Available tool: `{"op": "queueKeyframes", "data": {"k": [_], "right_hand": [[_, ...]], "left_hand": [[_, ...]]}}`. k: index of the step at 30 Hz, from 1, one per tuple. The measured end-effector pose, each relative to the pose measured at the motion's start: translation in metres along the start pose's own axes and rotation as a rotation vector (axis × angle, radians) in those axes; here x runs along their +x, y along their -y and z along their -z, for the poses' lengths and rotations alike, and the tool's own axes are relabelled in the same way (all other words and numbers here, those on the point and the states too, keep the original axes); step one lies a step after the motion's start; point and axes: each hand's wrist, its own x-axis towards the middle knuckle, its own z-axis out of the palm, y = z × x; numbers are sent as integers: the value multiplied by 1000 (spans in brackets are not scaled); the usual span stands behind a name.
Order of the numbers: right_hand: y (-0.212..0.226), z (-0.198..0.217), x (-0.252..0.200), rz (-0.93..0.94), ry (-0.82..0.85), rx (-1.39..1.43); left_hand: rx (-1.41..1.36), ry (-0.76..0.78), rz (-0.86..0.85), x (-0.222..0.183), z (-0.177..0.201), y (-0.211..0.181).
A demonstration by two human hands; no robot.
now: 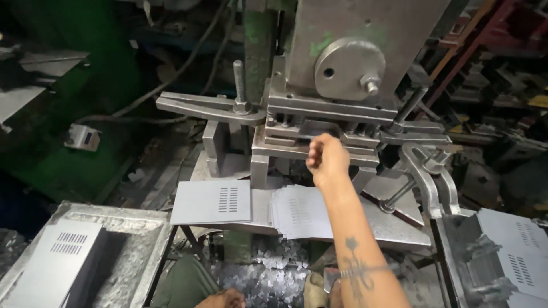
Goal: The recorder is using a manual industrial press machine to stamp metal plates.
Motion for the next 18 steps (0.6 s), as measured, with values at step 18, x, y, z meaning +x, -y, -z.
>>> {"op": "queueKeyframes", "data": {"k": [18], "right_hand": [[-73,149,-110,249,-29,-871]], "left_hand": [[-390,86,96,37,206,-319]]}}
